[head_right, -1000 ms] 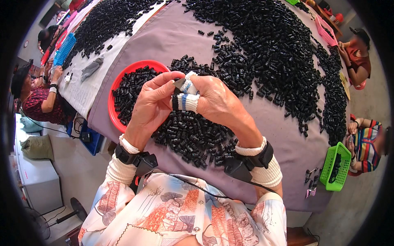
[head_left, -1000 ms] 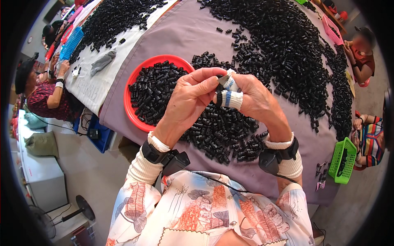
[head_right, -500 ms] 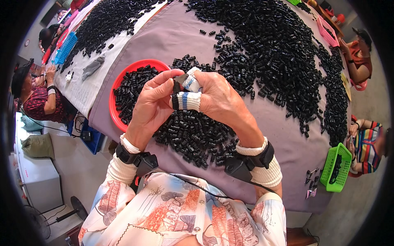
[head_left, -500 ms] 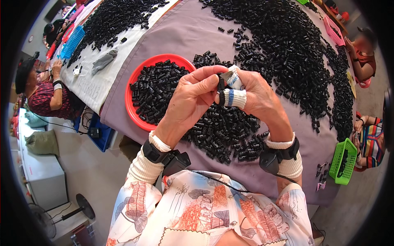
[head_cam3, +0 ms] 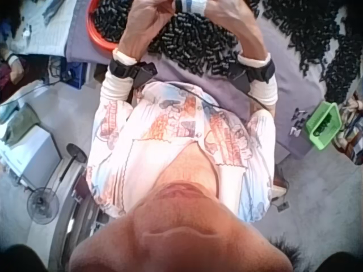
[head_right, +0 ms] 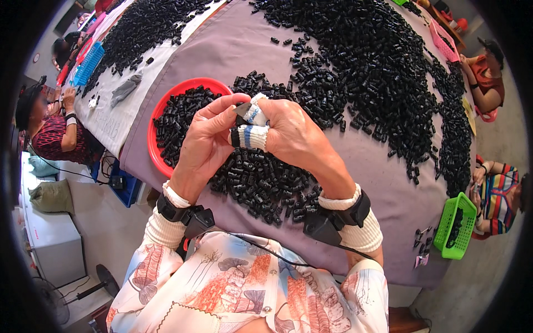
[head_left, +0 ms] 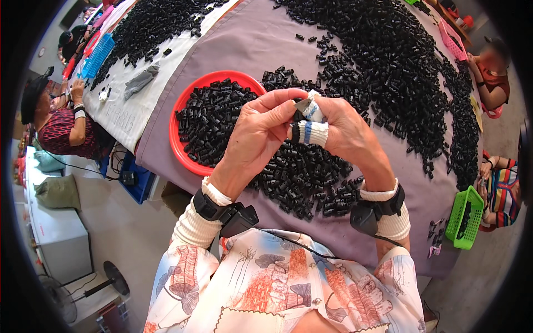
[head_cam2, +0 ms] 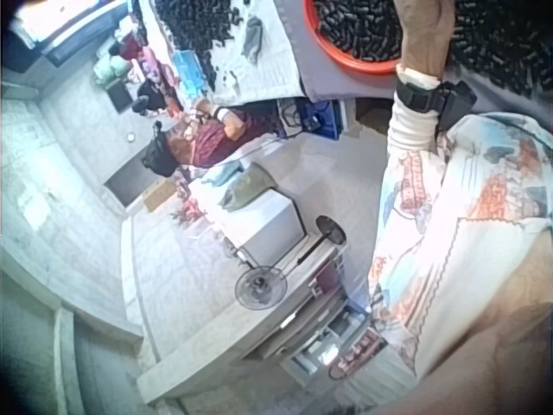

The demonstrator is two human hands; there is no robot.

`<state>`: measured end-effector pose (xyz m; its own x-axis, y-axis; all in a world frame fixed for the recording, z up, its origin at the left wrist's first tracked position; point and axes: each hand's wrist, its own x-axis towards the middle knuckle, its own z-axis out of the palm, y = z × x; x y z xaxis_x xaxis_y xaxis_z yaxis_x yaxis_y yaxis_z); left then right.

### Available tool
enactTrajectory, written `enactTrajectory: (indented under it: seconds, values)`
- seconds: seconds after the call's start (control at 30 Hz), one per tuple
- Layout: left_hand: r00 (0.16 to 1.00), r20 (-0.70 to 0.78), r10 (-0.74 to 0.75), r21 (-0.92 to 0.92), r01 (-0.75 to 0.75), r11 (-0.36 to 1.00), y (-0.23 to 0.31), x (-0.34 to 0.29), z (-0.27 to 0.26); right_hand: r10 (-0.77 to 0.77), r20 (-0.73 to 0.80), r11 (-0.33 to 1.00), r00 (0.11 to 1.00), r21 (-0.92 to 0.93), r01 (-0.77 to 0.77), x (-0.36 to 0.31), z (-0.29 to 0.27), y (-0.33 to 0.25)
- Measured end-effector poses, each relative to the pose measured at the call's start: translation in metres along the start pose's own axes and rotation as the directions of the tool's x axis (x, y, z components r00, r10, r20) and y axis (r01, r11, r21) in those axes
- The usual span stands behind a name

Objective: Sorting small black plastic components for shoe manufacturing.

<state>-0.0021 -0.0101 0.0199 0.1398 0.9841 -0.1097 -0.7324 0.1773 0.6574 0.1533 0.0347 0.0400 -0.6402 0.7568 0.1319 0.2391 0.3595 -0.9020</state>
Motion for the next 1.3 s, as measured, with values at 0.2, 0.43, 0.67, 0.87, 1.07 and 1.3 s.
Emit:
enactTrajectory:
  seconds: [0.2,0.43,0.67,0.87,1.07,1.3]
  values:
    - [0.995,-0.024,0.097,0.079,-0.095,0.992,0.005,-0.003,-0.001,0.133,-0.006,0.991,0.991,-0.023,-0.133,0.005,0.005,-0.011]
    - [0.997,-0.031,0.074,0.065,-0.072,0.995,0.0,-0.002,-0.006,0.126,0.054,0.991,0.991,0.035,-0.128,0.004,0.005,-0.001]
    - [0.999,0.014,0.036,0.023,-0.037,0.999,-0.001,-0.002,-0.009,0.132,0.058,0.991,0.99,-0.002,-0.132,0.002,0.003,0.002]
    - [1.0,0.011,-0.001,-0.005,0.001,1.0,-0.002,-0.001,-0.009,0.153,0.093,0.988,0.984,0.004,-0.154,0.0,-0.002,-0.003]
    - [0.999,0.031,-0.014,0.001,0.014,1.0,-0.002,0.001,-0.01,0.167,0.111,0.986,0.98,-0.015,-0.166,0.0,-0.004,-0.002]
    - [0.992,-0.022,0.123,0.141,-0.119,0.983,-0.004,0.0,-0.006,0.245,0.138,0.96,0.96,0.107,-0.26,0.001,-0.001,-0.001]
